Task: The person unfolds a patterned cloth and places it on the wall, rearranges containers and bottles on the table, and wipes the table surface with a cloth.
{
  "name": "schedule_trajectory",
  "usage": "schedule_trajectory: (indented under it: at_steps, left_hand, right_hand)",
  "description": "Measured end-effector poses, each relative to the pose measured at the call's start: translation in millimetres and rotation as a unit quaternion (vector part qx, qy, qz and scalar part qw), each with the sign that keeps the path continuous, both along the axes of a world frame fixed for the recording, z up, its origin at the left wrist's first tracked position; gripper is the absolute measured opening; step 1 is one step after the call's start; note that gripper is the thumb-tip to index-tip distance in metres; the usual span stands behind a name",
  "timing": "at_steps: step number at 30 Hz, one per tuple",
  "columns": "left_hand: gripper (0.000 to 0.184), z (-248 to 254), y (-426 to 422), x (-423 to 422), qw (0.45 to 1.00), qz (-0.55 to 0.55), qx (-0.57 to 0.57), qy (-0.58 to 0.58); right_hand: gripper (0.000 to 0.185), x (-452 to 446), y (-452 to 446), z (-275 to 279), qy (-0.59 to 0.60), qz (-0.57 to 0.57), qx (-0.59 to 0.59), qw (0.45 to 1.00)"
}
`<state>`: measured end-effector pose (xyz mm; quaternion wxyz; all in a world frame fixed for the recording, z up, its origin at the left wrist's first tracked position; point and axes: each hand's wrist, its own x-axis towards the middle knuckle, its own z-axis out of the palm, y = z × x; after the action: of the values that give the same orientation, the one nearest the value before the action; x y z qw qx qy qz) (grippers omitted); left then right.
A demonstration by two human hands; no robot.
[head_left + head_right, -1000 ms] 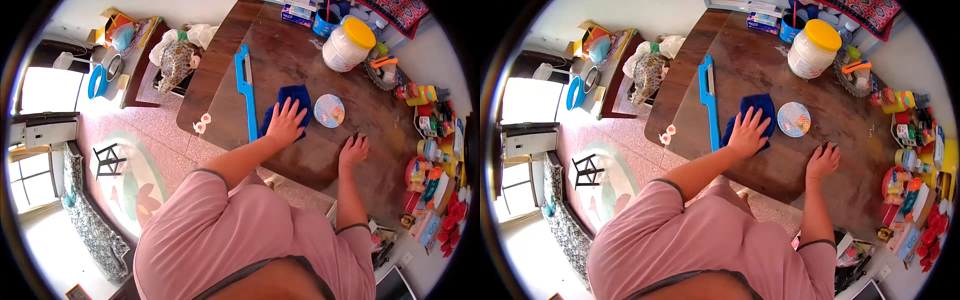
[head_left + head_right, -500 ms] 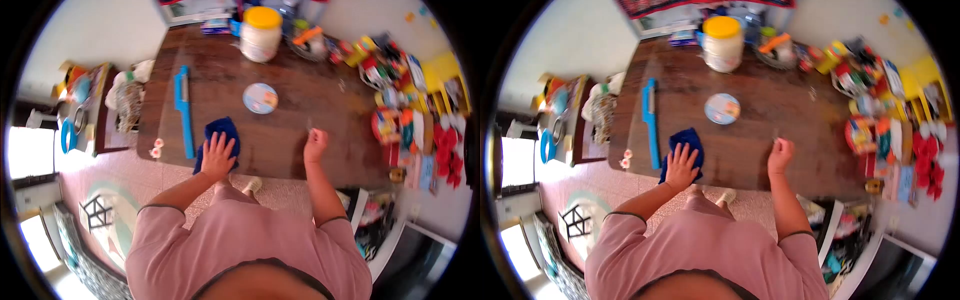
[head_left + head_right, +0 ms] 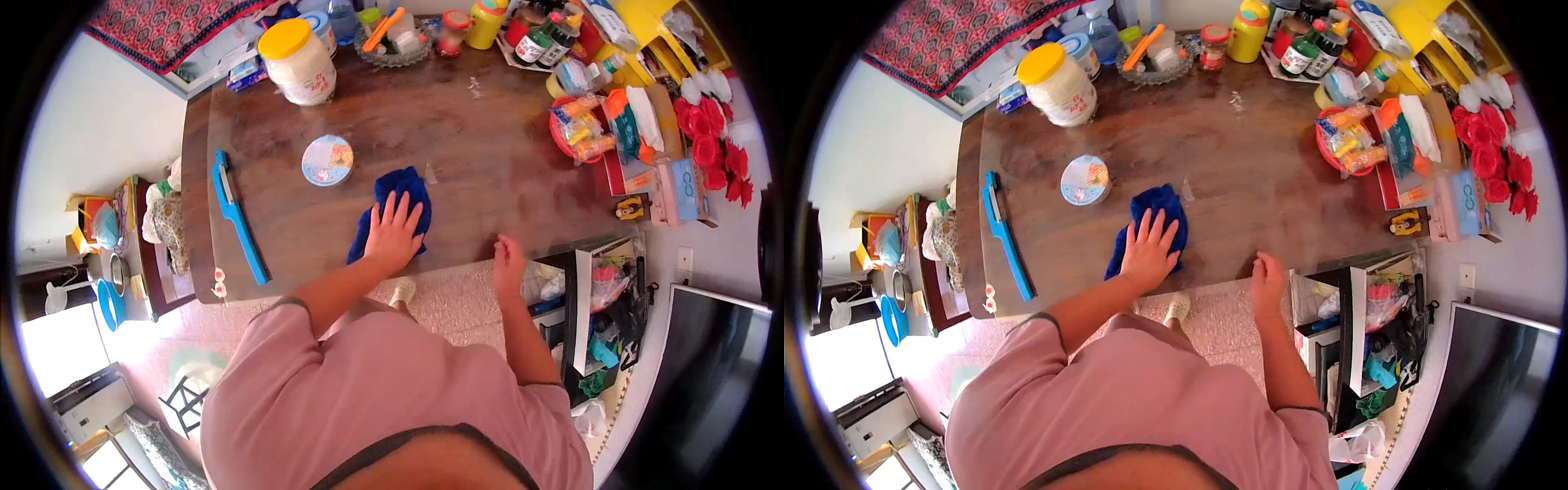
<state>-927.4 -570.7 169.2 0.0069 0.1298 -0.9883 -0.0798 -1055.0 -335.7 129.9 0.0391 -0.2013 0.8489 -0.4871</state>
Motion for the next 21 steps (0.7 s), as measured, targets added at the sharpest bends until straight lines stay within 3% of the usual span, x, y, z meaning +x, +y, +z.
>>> schedule_trajectory:
  at_steps: [4, 8, 10, 11, 13, 15, 17, 18, 21]
  left_hand:
    - [0.062, 6.1, 33.2, 21.0, 0.998, -0.024, 0.049, -0.035]
    - [0.049, -7.2, 29.6, 19.7, 0.995, -0.024, 0.081, 0.055]
    - [0.039, -10.2, -0.1, 3.5, 0.931, 0.012, 0.306, 0.201]
    - [0.035, 1.2, -9.9, -9.4, 0.943, 0.025, 0.221, 0.249]
    - [0.035, 11.9, -31.7, -37.4, 0.948, -0.021, 0.133, 0.287]
    - [0.038, 6.2, -39.1, -68.8, 0.975, -0.112, 0.058, 0.183]
    - [0.045, 4.5, -33.9, -86.9, 0.985, -0.137, 0.084, 0.055]
    - [0.045, -1.8, -36.1, -89.8, 0.988, -0.117, 0.079, 0.059]
    - [0.053, -14.6, -45.5, -73.6, 0.987, -0.134, 0.084, 0.001]
  right_hand:
    - [0.024, 30.2, -27.4, 27.7, 0.095, 0.101, 0.023, 0.99]
    - [0.039, 66.7, -77.3, 40.4, 0.143, 0.207, 0.044, 0.967]
    - [0.052, 75.6, -88.5, 38.5, 0.177, 0.218, 0.056, 0.958]
    - [0.063, 76.0, -89.8, 29.1, 0.149, 0.231, 0.048, 0.96]
    - [0.067, 79.9, -93.8, 25.0, 0.147, 0.237, 0.059, 0.959]
    - [0.076, 88.2, -100.5, 32.5, 0.123, 0.26, 0.115, 0.951]
    - [0.077, 93.9, -107.9, 38.7, 0.14, 0.277, 0.169, 0.936]
    - [0.078, 94.6, -109.6, 39.9, 0.154, 0.276, 0.229, 0.921]
    - [0.075, 88.7, -104.5, 25.9, 0.185, 0.285, 0.239, 0.909]
